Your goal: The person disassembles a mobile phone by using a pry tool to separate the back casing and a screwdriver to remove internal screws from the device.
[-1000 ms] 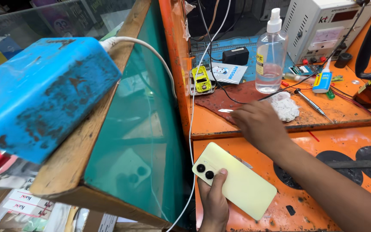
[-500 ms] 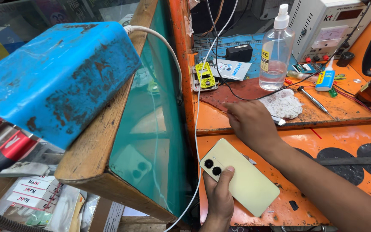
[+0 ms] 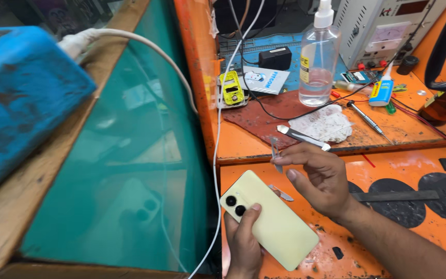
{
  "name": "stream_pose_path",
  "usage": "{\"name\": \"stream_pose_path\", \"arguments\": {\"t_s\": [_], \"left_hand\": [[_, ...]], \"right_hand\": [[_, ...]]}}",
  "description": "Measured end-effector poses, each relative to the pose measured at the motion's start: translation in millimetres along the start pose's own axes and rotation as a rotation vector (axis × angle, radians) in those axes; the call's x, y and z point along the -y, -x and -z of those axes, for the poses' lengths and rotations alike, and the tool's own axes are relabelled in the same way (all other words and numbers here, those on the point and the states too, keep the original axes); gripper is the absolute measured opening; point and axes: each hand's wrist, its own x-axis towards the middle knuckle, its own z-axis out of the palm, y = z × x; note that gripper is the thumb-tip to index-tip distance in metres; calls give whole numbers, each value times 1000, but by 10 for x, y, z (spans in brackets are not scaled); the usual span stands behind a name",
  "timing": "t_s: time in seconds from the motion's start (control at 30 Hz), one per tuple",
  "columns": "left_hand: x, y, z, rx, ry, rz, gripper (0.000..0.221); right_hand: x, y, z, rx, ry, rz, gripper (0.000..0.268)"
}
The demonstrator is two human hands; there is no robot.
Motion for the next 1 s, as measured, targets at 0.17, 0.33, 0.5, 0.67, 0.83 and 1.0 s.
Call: {"name": "stream_pose_path", "arguments": {"t_s": [0.17,0.33,0.5,0.67,0.83,1.0], "left_hand": [[-31,-7,-73,-44,-89,-7,35],[56,-26,-24,16,-240,-106,37],[20,21,-102,106,-234,-169,42],[-14,48,-162,107,-284,-133,40],[-30,70,-186,137,-362,-159,40],[-64,80,-228,106,-362,-154,44]], "right_hand": [[10,-21,-15,-58,-73,-98,14],[43,-34,-106,-110,-97,-347,20],[202,16,-149,-31,-88,-267,19],[294,-4,-145,-16,110,-243,21],[324,-17,-135,-35,173,-197,24],[333,-17,-141,-28,180,-169,24]]}}
